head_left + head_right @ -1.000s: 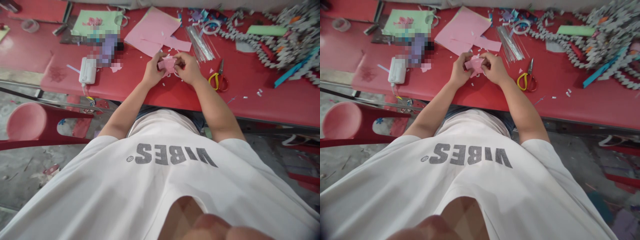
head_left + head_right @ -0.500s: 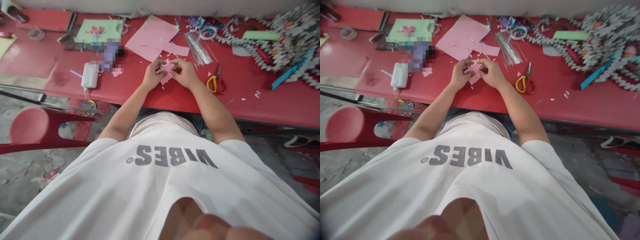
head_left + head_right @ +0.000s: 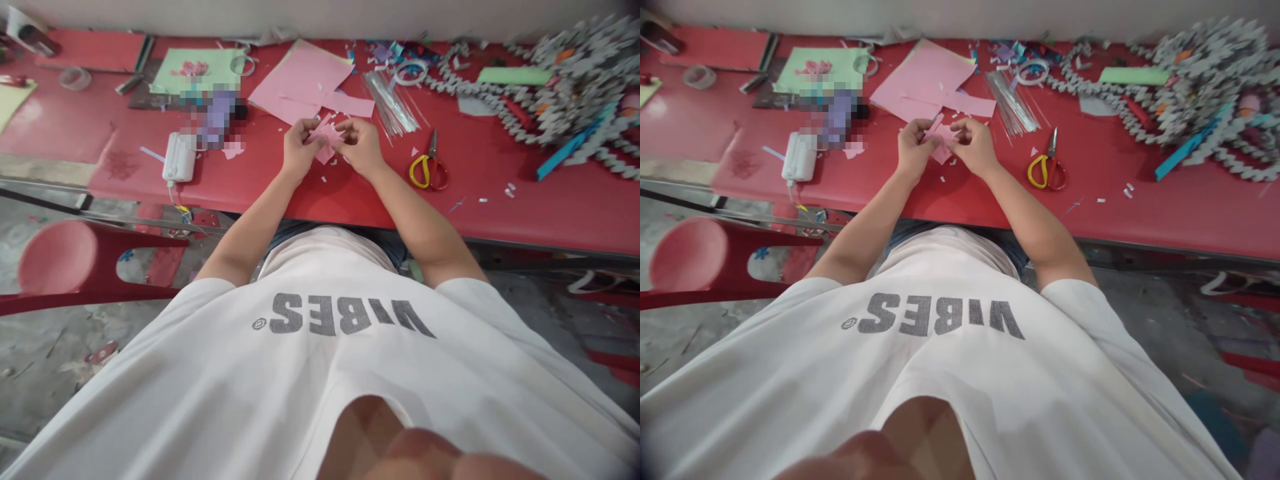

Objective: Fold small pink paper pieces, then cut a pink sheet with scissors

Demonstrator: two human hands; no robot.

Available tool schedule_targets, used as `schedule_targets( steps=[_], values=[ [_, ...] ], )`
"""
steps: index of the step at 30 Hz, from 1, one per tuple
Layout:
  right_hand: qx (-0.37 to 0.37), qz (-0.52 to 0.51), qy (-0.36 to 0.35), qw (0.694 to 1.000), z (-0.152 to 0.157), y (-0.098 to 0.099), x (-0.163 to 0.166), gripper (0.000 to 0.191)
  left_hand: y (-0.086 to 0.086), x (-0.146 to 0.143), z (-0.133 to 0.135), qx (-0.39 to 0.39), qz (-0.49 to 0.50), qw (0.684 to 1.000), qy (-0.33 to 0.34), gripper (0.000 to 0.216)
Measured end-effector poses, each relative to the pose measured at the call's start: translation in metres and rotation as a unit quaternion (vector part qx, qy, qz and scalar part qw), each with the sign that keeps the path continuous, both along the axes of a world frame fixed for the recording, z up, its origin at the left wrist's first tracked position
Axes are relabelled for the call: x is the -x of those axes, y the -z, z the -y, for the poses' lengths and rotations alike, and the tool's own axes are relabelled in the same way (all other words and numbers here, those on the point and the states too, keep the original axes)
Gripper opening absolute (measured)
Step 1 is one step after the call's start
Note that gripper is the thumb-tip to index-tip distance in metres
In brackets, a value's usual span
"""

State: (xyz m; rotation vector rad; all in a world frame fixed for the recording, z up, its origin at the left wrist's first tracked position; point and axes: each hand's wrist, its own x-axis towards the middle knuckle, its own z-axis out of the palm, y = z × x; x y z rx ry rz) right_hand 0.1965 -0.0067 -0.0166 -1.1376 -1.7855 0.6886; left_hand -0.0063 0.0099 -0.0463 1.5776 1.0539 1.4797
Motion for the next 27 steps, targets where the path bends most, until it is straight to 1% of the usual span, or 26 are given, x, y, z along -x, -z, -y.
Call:
schedule_targets(
  steps=[3, 6, 8, 11, 14, 16, 20, 23, 27],
  values=[
    [0.019, -0.008, 0.008, 1.0, 0.011, -0.012, 0.006, 0.083, -0.001, -0.002, 0.001, 0.004, -0.005, 1.0, 0.014, 0.04],
    [0.032, 0.0, -0.012, 0.999, 0.024, -0.024, 0.008, 0.09, -0.004, -0.003, 0.005, 0.013, -0.016, 0.998, 0.053, 0.049],
    [0.035, 0.018, -0.029, 0.999, 0.027, -0.028, 0.009, 0.092, -0.004, -0.003, 0.006, 0.02, -0.01, 0.997, 0.068, 0.054],
    [0.031, 0.014, -0.035, 0.999, 0.023, -0.022, 0.008, 0.093, 0.0, -0.002, 0.005, 0.028, 0.011, 0.997, 0.071, 0.056],
    [0.026, -0.034, -0.036, 0.998, 0.013, -0.009, 0.007, 0.095, 0.002, -0.003, 0.004, 0.042, 0.035, 0.996, 0.065, 0.054],
    [0.03, -0.061, -0.037, 0.997, 0.007, -0.001, 0.006, 0.096, -0.002, -0.004, 0.004, 0.048, 0.046, 0.996, 0.054, 0.051],
    [0.041, -0.091, -0.044, 0.994, 0.0, 0.009, 0.003, 0.092, -0.015, -0.006, 0.01, 0.05, 0.048, 0.997, 0.031, 0.043],
    [0.039, -0.12, -0.048, 0.991, -0.002, 0.012, 0.002, 0.09, -0.022, -0.006, 0.014, 0.056, 0.051, 0.996, 0.042, 0.042],
    [0.04, -0.144, -0.036, 0.988, 0.001, 0.007, 0.001, 0.089, -0.019, -0.004, 0.013, 0.059, 0.063, 0.996, 0.039, 0.043]
  ],
)
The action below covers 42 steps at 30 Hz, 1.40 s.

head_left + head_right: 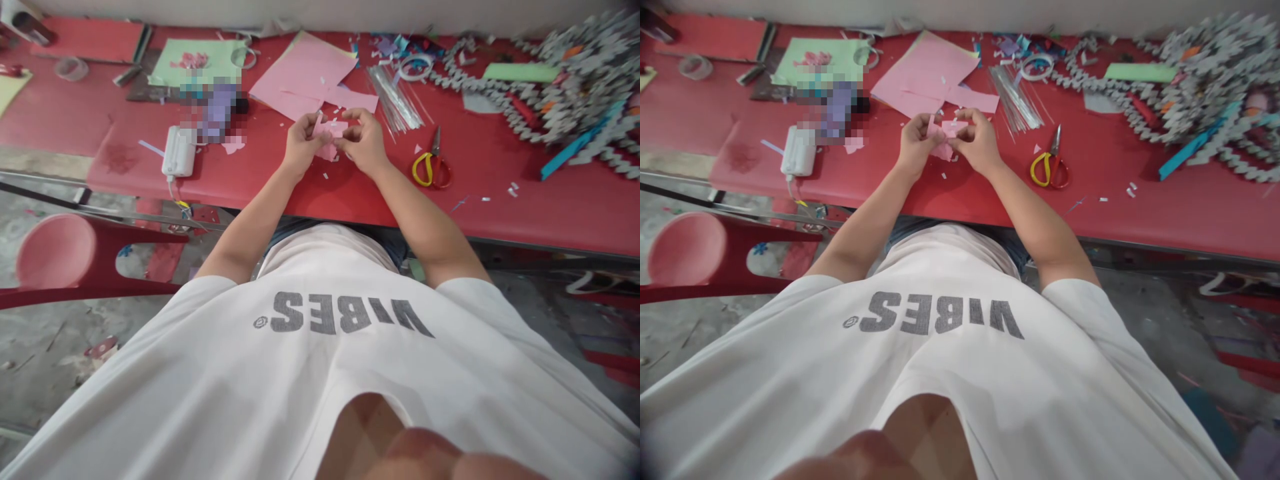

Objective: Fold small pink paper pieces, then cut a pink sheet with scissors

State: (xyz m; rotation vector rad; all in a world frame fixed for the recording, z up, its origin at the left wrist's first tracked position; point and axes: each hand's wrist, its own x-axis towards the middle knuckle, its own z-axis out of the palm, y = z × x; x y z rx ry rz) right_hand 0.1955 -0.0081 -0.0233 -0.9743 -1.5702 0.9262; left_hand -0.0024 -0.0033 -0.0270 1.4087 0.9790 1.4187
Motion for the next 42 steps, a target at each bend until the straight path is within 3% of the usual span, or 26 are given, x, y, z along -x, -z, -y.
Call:
schedule_targets(
  steps=[6, 12, 17, 24, 29, 38, 42],
  values=[
    [0.013, 0.0, 0.019, 1.0, 0.013, -0.017, 0.003, 0.081, 0.012, 0.004, -0.011, -0.028, -0.036, 0.999, -0.018, 0.039],
    [0.009, 0.018, 0.023, 1.0, 0.023, -0.028, 0.006, 0.073, 0.009, 0.001, -0.008, -0.006, -0.026, 1.0, -0.014, 0.052],
    [-0.024, 0.044, 0.023, 0.998, 0.022, -0.022, 0.006, 0.069, 0.004, 0.003, 0.0, 0.015, -0.063, 0.998, 0.003, 0.07],
    [-0.074, 0.105, 0.011, 0.992, 0.018, -0.009, 0.005, 0.071, 0.014, 0.002, -0.013, 0.047, -0.042, 0.996, -0.057, 0.059],
    [-0.075, 0.105, 0.044, 0.991, 0.013, -0.009, 0.0, 0.066, 0.019, 0.006, -0.016, 0.039, -0.061, 0.997, -0.029, 0.067],
    [-0.044, 0.069, 0.032, 0.996, 0.006, -0.005, -0.003, 0.065, 0.018, 0.001, -0.013, 0.026, -0.038, 0.999, -0.024, 0.033],
    [-0.034, 0.067, 0.037, 0.996, 0.004, -0.003, -0.002, 0.061, 0.01, 0.002, -0.005, 0.035, -0.025, 0.999, -0.006, 0.04]
  ],
)
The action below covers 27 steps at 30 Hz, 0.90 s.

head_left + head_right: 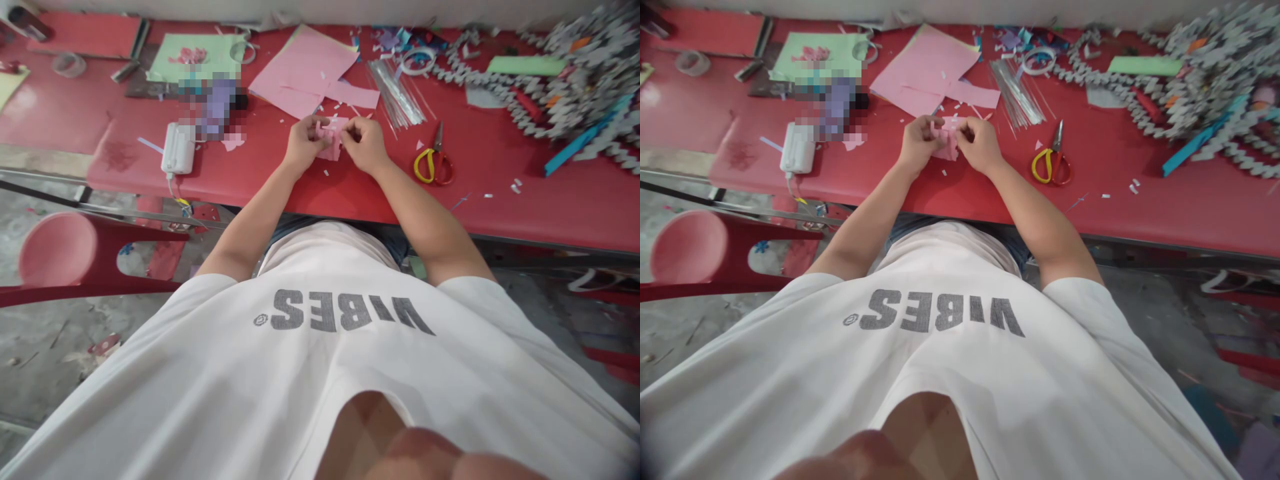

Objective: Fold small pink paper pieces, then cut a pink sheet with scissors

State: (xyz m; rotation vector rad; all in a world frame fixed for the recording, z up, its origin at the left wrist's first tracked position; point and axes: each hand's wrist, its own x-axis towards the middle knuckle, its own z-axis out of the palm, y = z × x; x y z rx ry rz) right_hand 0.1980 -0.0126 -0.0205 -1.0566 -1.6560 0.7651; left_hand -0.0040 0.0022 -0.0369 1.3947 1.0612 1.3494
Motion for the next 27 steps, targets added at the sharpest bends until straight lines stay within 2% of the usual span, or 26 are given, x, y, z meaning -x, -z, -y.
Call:
schedule_targets(
  steps=[4, 10, 15, 19, 24, 27],
  values=[
    [-0.004, -0.008, 0.025, 1.0, -0.003, -0.001, -0.004, 0.06, -0.003, 0.003, 0.002, 0.012, 0.014, 0.999, 0.033, 0.057],
    [0.033, -0.063, 0.043, 0.997, -0.007, -0.005, -0.011, 0.06, 0.003, 0.01, 0.0, 0.022, -0.024, 0.996, 0.077, 0.06],
    [0.049, -0.063, 0.052, 0.995, -0.007, -0.006, -0.011, 0.066, -0.017, 0.008, 0.016, 0.062, -0.043, 0.996, 0.055, 0.062],
    [0.039, -0.062, 0.034, 0.997, -0.007, -0.006, -0.012, 0.07, -0.025, 0.007, 0.021, 0.079, -0.028, 0.996, 0.04, 0.059],
    [0.043, -0.07, 0.013, 0.997, -0.006, -0.006, -0.013, 0.069, -0.016, 0.011, 0.015, 0.02, 0.011, 0.998, 0.061, 0.043],
    [0.049, -0.078, -0.001, 0.996, -0.006, -0.005, -0.012, 0.067, -0.015, 0.014, 0.015, 0.01, 0.014, 0.998, 0.055, 0.039]
  ],
)
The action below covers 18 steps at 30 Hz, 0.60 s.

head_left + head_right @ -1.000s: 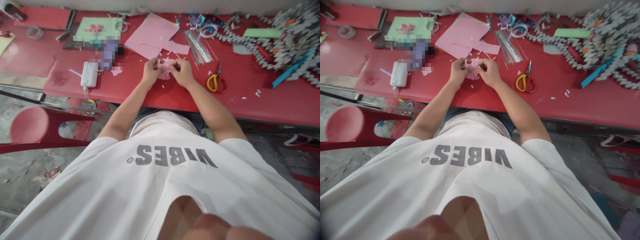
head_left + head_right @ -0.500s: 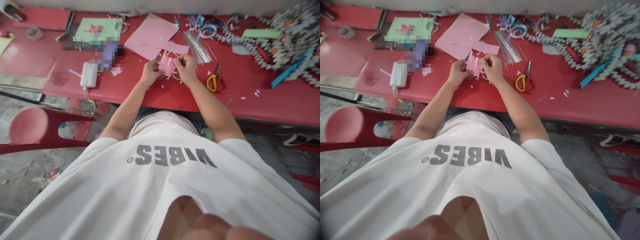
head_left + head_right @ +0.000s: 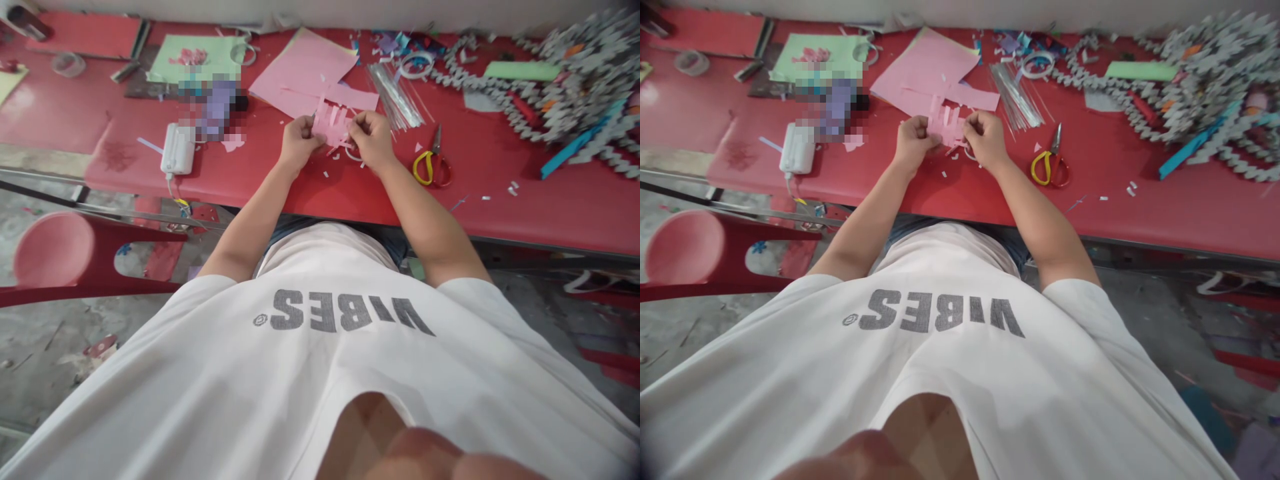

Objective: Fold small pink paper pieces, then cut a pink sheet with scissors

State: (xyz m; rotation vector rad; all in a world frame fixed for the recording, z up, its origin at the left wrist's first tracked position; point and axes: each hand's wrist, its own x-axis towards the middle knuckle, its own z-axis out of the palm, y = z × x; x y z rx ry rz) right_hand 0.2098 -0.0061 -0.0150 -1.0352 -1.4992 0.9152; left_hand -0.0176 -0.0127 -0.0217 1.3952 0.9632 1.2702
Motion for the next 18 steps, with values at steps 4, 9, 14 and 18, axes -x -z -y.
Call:
schedule_targets(
  steps=[4, 9, 14, 18],
  values=[
    [0.05, 0.003, -0.01, 0.999, 0.001, 0.0, 0.005, 0.062, -0.008, 0.001, 0.007, 0.002, 0.005, 1.0, -0.002, 0.032],
    [0.077, 0.016, -0.018, 0.997, 0.005, -0.003, 0.011, 0.062, -0.019, 0.003, 0.018, 0.006, -0.007, 1.0, 0.019, 0.028],
    [0.073, 0.024, -0.007, 0.997, 0.003, -0.001, 0.01, 0.058, -0.014, 0.002, 0.013, 0.004, -0.011, 1.0, 0.019, 0.035],
    [0.075, 0.017, -0.004, 0.997, -0.001, 0.003, 0.006, 0.054, 0.002, 0.0, -0.001, -0.011, -0.018, 1.0, 0.001, 0.039]
  ],
)
